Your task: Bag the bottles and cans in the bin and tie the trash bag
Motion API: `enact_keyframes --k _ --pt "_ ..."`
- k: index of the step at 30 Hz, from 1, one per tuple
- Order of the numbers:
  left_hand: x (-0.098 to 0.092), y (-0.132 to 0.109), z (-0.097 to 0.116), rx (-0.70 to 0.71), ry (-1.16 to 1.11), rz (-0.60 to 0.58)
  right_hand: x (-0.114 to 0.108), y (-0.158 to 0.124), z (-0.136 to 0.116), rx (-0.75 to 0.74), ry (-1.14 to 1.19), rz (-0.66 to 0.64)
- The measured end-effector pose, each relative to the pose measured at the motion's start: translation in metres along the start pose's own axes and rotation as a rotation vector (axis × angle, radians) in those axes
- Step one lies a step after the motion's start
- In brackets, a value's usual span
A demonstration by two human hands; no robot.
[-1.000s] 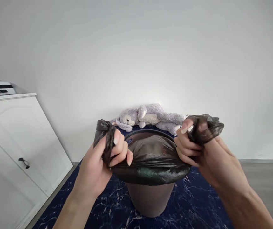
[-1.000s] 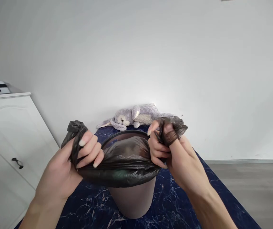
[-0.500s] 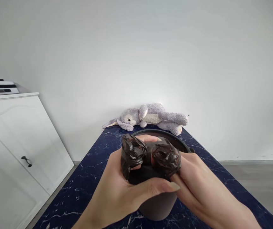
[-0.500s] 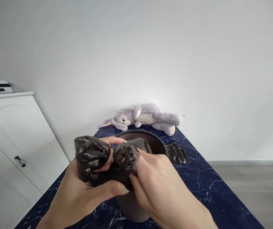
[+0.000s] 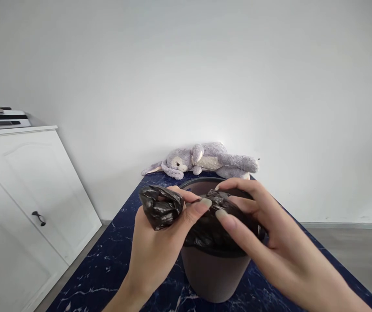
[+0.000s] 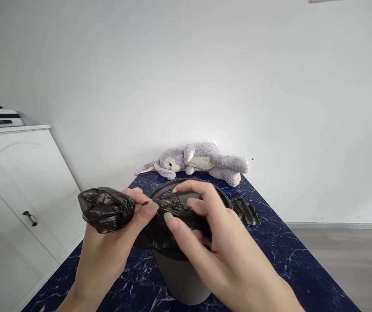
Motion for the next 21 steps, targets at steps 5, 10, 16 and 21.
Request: enact_keyframes --k 5,10,16,21 --pt "-0.002 0.0 -0.007 -0.118 -0.133 0.126 -0.011 0.0 0.006 0.057 -0.051 -0.064" --pt "-0.002 0.001 -0.004 -0.091 -0.16 0.102 -0.013 0.003 0.009 0.076 -0.123 -0.154" --pt "0.001 -0.001 0.007 -0.049 -0.102 -0.086 -0.014 0.006 0.013 0.065 0.146 0.103" --pt "0.008 -0.005 0.015 0.028 0.122 -0.424 -0.01 0.004 0.016 0.061 0.444 0.135"
Point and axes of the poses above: each hand's wrist, its own y-axis towards the middle knuckle, its own x-axis out of the palm, z = x × y, the point moved 2 cm from there along y, towards the middle knuckle, and after that the axes turned 5 degrees about -z, right-handed, at the moved point
